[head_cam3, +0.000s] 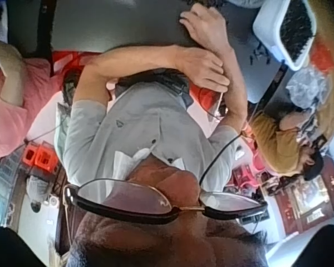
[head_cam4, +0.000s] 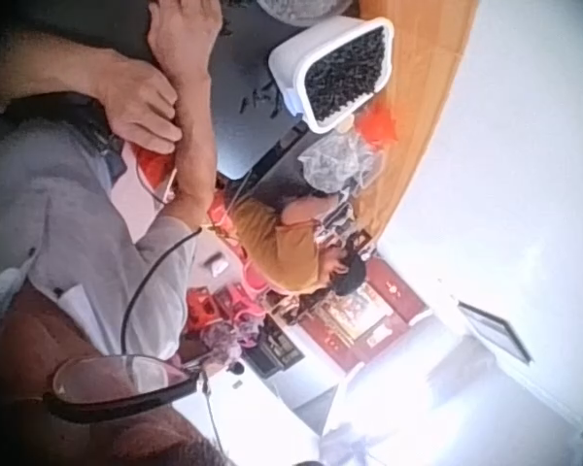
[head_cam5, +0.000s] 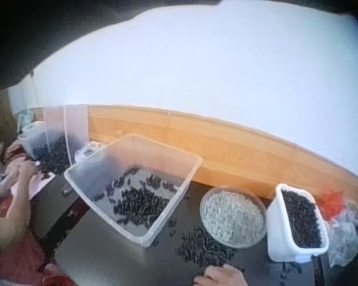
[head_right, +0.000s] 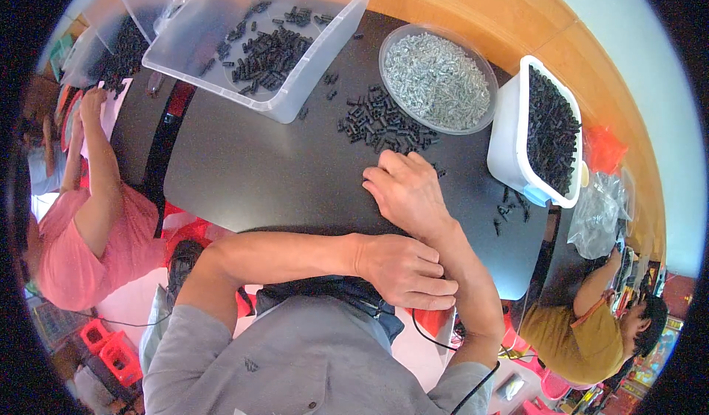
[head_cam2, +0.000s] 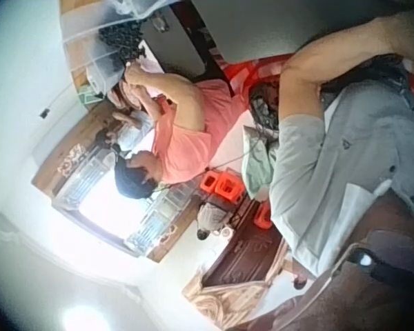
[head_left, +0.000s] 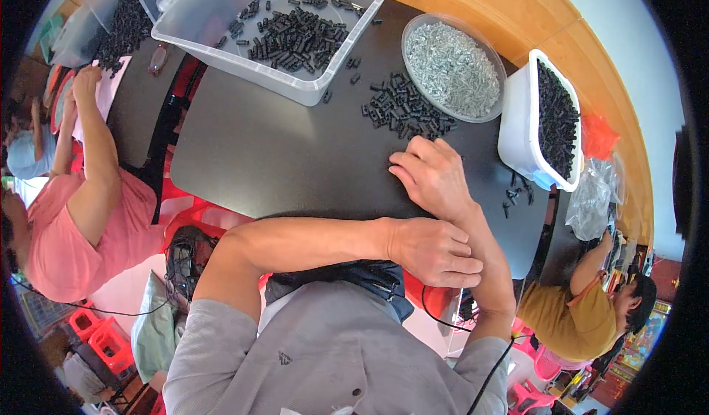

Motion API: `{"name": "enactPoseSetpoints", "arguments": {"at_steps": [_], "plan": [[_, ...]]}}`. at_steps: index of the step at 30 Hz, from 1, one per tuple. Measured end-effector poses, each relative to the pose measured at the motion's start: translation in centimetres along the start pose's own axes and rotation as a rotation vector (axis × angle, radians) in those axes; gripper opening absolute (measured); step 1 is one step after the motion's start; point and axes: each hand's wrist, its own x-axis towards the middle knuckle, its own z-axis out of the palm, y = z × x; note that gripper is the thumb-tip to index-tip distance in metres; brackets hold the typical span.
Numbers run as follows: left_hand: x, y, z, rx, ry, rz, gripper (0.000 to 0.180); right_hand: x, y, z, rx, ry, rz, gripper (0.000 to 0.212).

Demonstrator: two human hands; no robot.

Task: The person assembles small black cylindrical parts with tiny silver rings by hand.

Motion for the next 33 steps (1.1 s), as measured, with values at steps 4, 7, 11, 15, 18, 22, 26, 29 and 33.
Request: {"name": "enactPoseSetpoints", "arguments": {"at_steps": [4, 7, 11, 15, 18, 22, 26, 29, 33], "plan": [[0.2, -0.8, -0.6, -0.015, 0.077, -0.026, 0.032, 0.2, 0.2, 0.4, 0.033, 0.03, -0.066, 0.016], [0.8, -1.3, -1.8, -0.03, 0.137, -0.144, 0.031, -0.3, 1.3, 0.5, 0.137, 0.206, -0.002, 0.013], [0.9, -2.6, -2.5, -0.002, 0.256, -0.264, 0.025, -0.2, 2.5, -2.9, 0.415, 0.258, 0.545, 0.017], [1.2, -4.1, -2.8, -0.102, 0.363, -0.593, 0.025, -1.1, 5.3, -4.3, 0.671, 0.506, 0.604, 0.021], [0.6, -5.0, -3.3, -0.274, 0.368, -1.082, 0.02, -2.0, 5.7, -4.7, 0.779, 0.559, 0.595, 0.019], [0.2, -6.8, -3.1, -0.589, 0.502, -1.262, 0.025, -2.6, 5.8, -4.9, 0.963, 0.568, 0.662, 0.009], [-1.0, -7.0, -3.3, -0.711, 0.577, -1.302, 0.025, -3.3, 6.2, -4.6, 0.936, 0.524, 0.649, 0.012], [-1.7, -6.8, -2.9, -0.717, 0.606, -1.325, 0.024, -3.3, 5.9, -4.6, 0.996, 0.511, 0.661, 0.013], [-1.8, -6.4, -2.8, -0.731, 0.583, -1.343, 0.024, -3.4, 5.6, -4.0, 1.014, 0.492, 0.666, 0.013]]}}
